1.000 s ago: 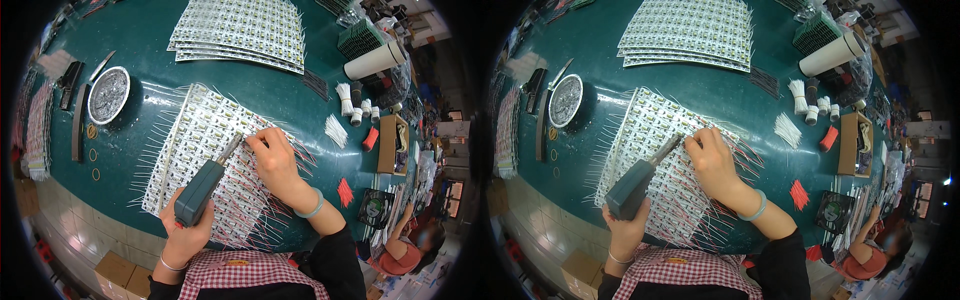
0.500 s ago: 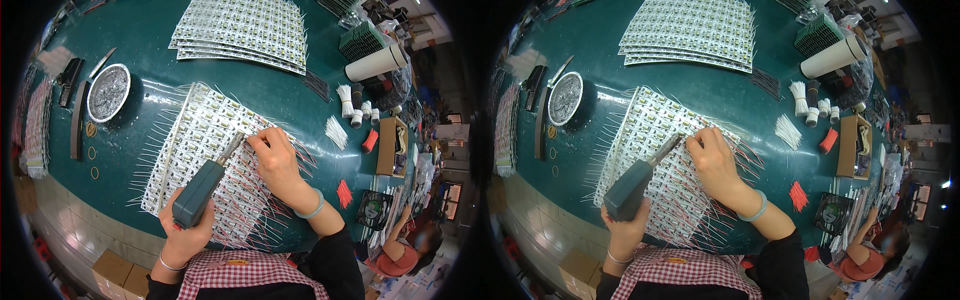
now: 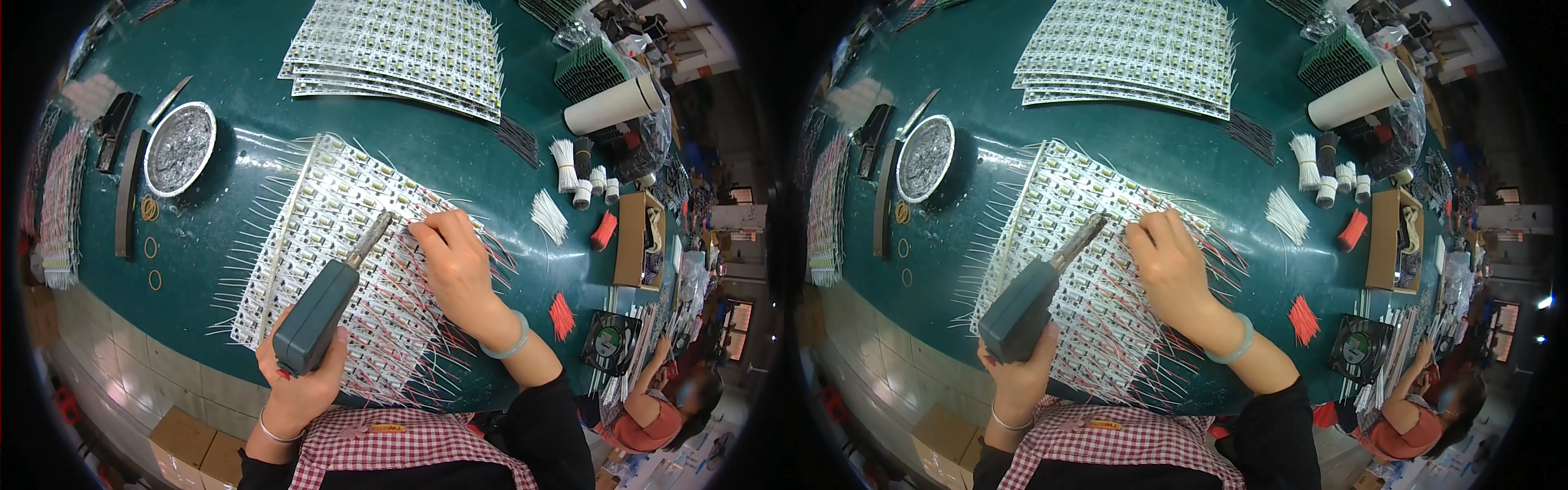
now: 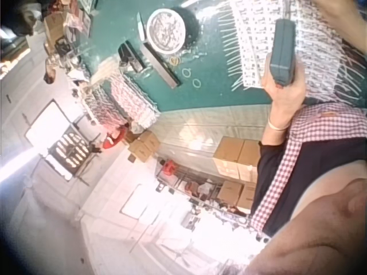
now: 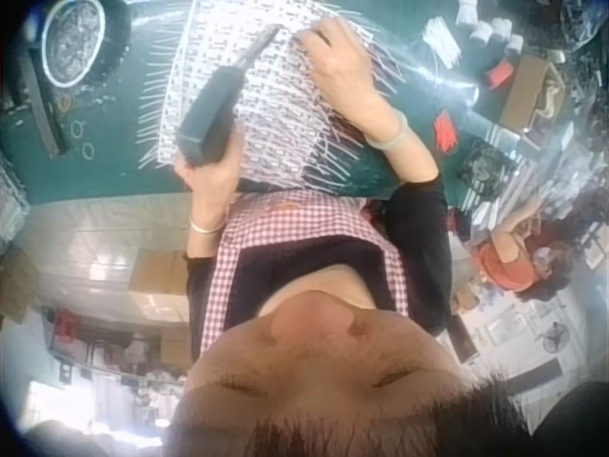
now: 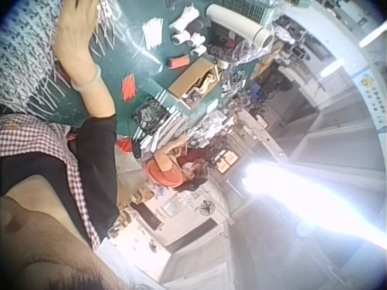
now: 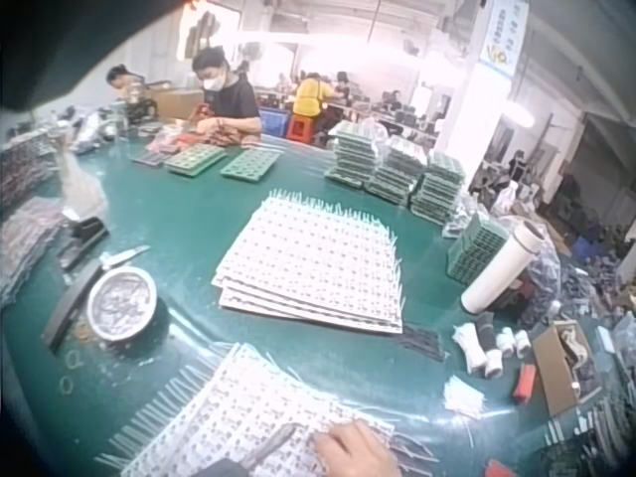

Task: The person uses a soldering iron to attach red and white wires to a grid of LED modules on a green workbench. They repeatedly pick up wires, position them on the board, and apply the soldering iron to secure the connections.

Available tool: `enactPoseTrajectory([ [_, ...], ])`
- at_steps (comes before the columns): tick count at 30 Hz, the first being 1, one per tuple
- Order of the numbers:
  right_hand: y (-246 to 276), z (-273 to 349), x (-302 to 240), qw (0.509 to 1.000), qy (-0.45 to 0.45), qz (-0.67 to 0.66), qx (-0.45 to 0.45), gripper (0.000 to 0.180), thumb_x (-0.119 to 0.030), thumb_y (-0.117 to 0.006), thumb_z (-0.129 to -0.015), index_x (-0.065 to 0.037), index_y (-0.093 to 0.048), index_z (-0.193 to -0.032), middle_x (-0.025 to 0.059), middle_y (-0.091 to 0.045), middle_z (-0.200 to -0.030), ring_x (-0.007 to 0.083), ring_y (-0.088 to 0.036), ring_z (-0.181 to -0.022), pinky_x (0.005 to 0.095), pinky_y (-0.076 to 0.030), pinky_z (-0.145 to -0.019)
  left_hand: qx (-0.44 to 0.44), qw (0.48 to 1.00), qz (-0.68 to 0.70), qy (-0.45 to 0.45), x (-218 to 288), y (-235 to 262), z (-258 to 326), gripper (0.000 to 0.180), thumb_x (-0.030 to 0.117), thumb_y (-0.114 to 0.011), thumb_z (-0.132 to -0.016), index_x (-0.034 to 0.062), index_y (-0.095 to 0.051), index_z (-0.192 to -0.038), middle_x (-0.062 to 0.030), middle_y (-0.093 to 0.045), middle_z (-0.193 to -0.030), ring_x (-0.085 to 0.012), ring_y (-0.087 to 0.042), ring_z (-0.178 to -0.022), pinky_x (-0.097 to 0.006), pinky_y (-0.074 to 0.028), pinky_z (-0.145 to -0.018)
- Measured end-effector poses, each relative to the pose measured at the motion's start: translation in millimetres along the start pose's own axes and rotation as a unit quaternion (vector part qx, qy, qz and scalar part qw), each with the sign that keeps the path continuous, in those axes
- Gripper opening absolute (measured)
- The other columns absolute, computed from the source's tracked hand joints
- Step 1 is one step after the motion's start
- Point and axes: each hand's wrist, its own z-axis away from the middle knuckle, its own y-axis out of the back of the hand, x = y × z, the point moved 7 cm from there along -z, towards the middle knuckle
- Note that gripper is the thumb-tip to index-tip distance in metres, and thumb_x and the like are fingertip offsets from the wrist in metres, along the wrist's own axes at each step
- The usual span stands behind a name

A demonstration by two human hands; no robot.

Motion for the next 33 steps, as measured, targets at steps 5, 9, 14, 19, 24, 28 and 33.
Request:
enactPoseTrajectory([
  [5,23.4,6.9,-16.1,0.998,0.023,-0.001,0.056,0.035,0.003,-0.064,-0.070,0.005,-0.064,-0.105,0.0128,-0.058,-0.095,0.0302,-0.056,-0.085,0.0404,-0.050,-0.074,0.002,1.000,-0.017,0.003,-2.5,10.1,6.8,0.024,-0.001,-0.077,-0.075,-0.0074,-0.068,-0.096,-0.0112,-0.069,-0.084,-0.0138,-0.065,-0.065,-0.026,-0.051,-0.059],
  [9,13.0,10.0,-21.7,0.999,0.019,-0.027,0.027,0.034,0.003,-0.064,-0.070,0.004,-0.064,-0.105,0.0124,-0.058,-0.095,0.0297,-0.056,-0.084,0.0396,-0.050,-0.070,0.015,1.000,0.005,0.006,-3.2,9.3,8.9,0.023,-0.001,-0.077,-0.075,-0.0073,-0.068,-0.095,-0.0107,-0.069,-0.082,-0.0140,-0.066,-0.065,-0.026,-0.051,-0.059],
  [14,-5.1,13.7,-16.9,0.999,0.014,-0.035,0.019,0.033,0.004,-0.063,-0.071,0.004,-0.064,-0.103,0.0122,-0.057,-0.094,0.0289,-0.056,-0.083,0.0371,-0.049,-0.067,-0.006,0.999,0.016,0.030,-4.0,11.5,12.9,0.020,-0.002,-0.076,-0.076,-0.0073,-0.068,-0.094,-0.0125,-0.069,-0.085,-0.0139,-0.066,-0.067,-0.026,-0.051,-0.059],
  [19,-7.9,15.5,-15.0,1.000,0.004,-0.023,0.014,0.033,0.005,-0.062,-0.070,0.004,-0.064,-0.103,0.0122,-0.057,-0.094,0.0284,-0.055,-0.083,0.0358,-0.049,-0.067,-0.019,0.997,0.037,0.069,-11.1,7.0,17.5,0.018,-0.003,-0.073,-0.077,-0.0064,-0.068,-0.094,-0.0128,-0.068,-0.087,-0.0142,-0.064,-0.068,-0.027,-0.050,-0.060],
  [24,-8.8,14.5,-16.6,1.000,0.005,-0.017,0.013,0.033,0.006,-0.062,-0.070,0.004,-0.065,-0.103,0.0121,-0.057,-0.094,0.0284,-0.055,-0.084,0.0359,-0.049,-0.067,-0.020,0.995,0.050,0.078,-17.6,5.0,21.6,0.017,-0.004,-0.072,-0.077,-0.0041,-0.068,-0.093,-0.0112,-0.067,-0.084,-0.0139,-0.062,-0.065,-0.027,-0.049,-0.059],
  [28,-9.1,15.3,-15.3,1.000,-0.001,-0.021,0.008,0.033,0.006,-0.063,-0.070,0.004,-0.065,-0.103,0.0124,-0.057,-0.094,0.0286,-0.055,-0.085,0.0361,-0.049,-0.067,-0.024,0.996,0.017,0.082,-13.5,3.1,20.0,0.015,-0.004,-0.072,-0.077,-0.0029,-0.068,-0.091,-0.0087,-0.065,-0.081,-0.0133,-0.060,-0.062,-0.027,-0.047,-0.057],
  [33,-9.8,14.9,-15.6,1.000,0.006,-0.018,0.006,0.034,0.006,-0.063,-0.070,0.004,-0.065,-0.104,0.0125,-0.057,-0.095,0.0288,-0.054,-0.085,0.0360,-0.049,-0.067,-0.041,0.996,-0.027,0.069,-10.0,3.9,18.9,0.012,-0.002,-0.072,-0.077,-0.0021,-0.067,-0.088,-0.0069,-0.062,-0.077,-0.0121,-0.057,-0.060,-0.027,-0.045,-0.055],
])
